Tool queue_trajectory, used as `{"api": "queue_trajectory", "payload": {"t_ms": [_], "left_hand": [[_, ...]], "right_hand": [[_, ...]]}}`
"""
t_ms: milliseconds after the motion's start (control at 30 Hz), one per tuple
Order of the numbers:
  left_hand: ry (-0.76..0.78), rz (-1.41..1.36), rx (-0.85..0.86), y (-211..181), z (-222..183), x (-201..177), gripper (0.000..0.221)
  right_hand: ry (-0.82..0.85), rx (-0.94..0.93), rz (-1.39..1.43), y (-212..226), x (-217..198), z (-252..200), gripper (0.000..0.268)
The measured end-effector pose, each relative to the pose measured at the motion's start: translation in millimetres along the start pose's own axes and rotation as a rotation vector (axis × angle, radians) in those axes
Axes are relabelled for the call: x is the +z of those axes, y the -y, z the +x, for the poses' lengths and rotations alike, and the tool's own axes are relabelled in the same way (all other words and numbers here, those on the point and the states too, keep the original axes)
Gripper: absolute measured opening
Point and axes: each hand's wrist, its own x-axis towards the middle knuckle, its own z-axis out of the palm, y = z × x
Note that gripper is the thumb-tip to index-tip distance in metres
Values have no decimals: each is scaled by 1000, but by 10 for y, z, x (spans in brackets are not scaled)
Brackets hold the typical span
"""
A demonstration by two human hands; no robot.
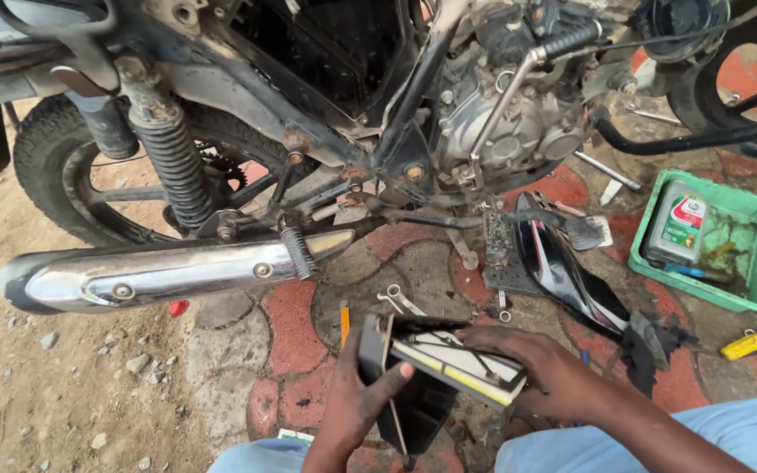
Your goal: Clean and inspect the air filter and its housing on a motorcycle.
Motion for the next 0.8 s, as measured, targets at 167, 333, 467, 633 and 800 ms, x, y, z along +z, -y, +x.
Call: {"api": "queue_trajectory", "payload": {"t_ms": [167, 333, 467, 633, 800], "left_hand": [[-146, 163, 31, 455, 67, -45, 98], [-86, -18, 34, 283, 20, 17, 89], [-20, -133, 125, 104, -35, 44, 84], [50, -209, 254, -146, -97, 157, 78], [-45, -309, 242, -174, -83, 270, 88]], "right_hand": [[32, 21, -20, 131, 87, 38, 88], [-57, -68, -143, 155, 175, -51, 93], [-97, -105, -174, 221, 221, -129, 91], [-174, -159, -152, 104, 293, -225, 90], [-206, -83, -273, 97, 424, -287, 91]]}}
